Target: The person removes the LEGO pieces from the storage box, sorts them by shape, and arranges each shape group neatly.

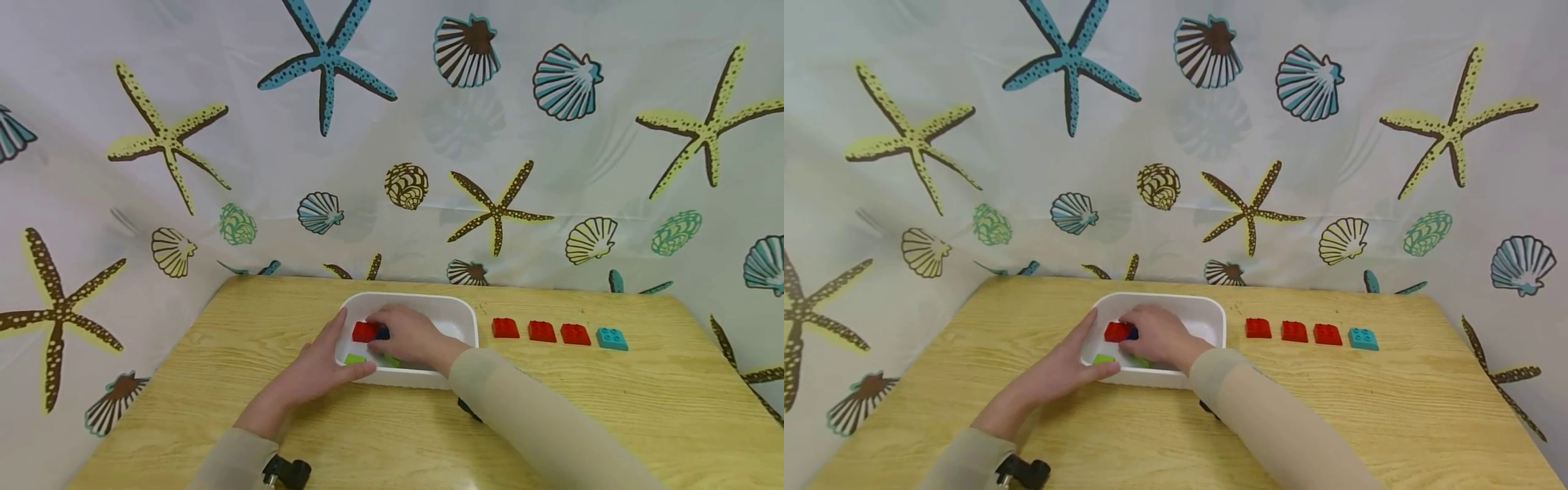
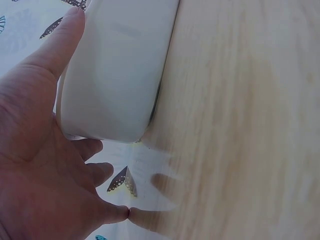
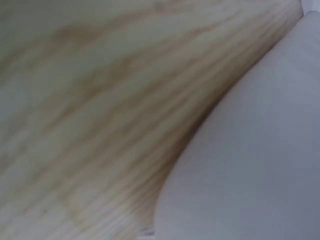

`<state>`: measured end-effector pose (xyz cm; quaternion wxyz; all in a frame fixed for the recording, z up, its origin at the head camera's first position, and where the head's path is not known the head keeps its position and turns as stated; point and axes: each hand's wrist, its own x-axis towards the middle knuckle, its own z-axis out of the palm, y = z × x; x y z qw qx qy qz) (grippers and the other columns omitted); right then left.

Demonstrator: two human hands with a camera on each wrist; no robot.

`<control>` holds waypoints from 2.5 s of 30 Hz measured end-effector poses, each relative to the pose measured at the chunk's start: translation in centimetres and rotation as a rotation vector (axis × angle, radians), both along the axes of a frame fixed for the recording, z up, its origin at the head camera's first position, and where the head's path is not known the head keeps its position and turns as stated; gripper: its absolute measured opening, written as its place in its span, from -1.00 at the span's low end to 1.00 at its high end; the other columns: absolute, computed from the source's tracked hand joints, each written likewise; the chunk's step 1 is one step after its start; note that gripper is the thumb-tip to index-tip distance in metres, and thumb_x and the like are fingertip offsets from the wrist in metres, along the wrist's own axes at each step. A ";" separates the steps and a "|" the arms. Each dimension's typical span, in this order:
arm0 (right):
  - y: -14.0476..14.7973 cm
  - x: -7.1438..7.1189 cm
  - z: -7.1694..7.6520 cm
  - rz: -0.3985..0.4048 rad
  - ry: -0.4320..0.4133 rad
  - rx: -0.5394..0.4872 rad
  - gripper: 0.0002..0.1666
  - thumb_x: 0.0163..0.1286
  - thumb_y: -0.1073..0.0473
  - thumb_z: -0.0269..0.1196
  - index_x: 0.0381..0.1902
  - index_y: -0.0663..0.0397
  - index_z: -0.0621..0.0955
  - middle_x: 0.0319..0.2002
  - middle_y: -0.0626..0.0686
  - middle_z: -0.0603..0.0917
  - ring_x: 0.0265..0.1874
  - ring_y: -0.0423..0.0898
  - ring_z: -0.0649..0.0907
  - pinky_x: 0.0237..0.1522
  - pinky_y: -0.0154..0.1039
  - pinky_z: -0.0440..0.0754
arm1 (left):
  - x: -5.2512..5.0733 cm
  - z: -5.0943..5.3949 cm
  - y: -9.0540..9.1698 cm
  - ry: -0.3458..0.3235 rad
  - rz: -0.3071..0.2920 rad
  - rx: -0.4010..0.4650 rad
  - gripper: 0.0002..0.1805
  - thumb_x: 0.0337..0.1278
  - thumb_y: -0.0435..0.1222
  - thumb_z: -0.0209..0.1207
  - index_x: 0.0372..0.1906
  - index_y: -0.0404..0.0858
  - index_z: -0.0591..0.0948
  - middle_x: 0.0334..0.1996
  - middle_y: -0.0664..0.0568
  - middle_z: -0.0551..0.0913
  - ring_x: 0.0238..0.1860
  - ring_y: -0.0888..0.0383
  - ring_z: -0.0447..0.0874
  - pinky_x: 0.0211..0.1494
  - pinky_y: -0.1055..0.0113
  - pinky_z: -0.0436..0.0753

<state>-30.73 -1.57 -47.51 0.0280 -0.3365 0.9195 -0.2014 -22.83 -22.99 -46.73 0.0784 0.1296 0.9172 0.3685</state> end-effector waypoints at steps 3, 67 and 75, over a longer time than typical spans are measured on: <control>-0.1 0.1 0.3 -0.006 0.013 0.005 -0.51 0.56 -0.01 0.45 0.34 0.03 0.73 0.20 0.00 0.77 0.16 -0.05 0.67 0.41 -0.10 0.59 | 0.0 0.0 0.0 0.000 0.005 -0.001 0.36 0.35 0.22 0.44 0.82 -0.28 -0.18 0.78 -0.27 0.00 0.67 -0.32 0.19 0.58 -0.65 -0.16; 10.9 3.4 7.9 -0.063 -0.021 -0.192 -0.55 0.54 0.16 0.40 0.33 0.08 0.72 0.15 0.01 0.70 0.16 0.02 0.68 0.33 0.04 0.67 | 0.0 0.0 0.6 -0.043 0.060 -0.029 0.44 0.31 0.23 0.47 0.81 -0.31 -0.26 0.77 -0.37 -0.04 0.72 -0.41 0.04 0.63 -0.57 -0.21; 14.7 4.2 8.4 -0.113 -0.039 -0.196 -0.49 0.56 0.15 0.40 0.40 0.13 0.67 0.19 0.06 0.72 0.22 0.12 0.70 0.36 0.14 0.65 | -0.1 -0.1 0.6 -0.045 0.058 -0.007 0.44 0.31 0.23 0.47 0.81 -0.30 -0.27 0.77 -0.38 -0.05 0.72 -0.42 0.03 0.64 -0.56 -0.24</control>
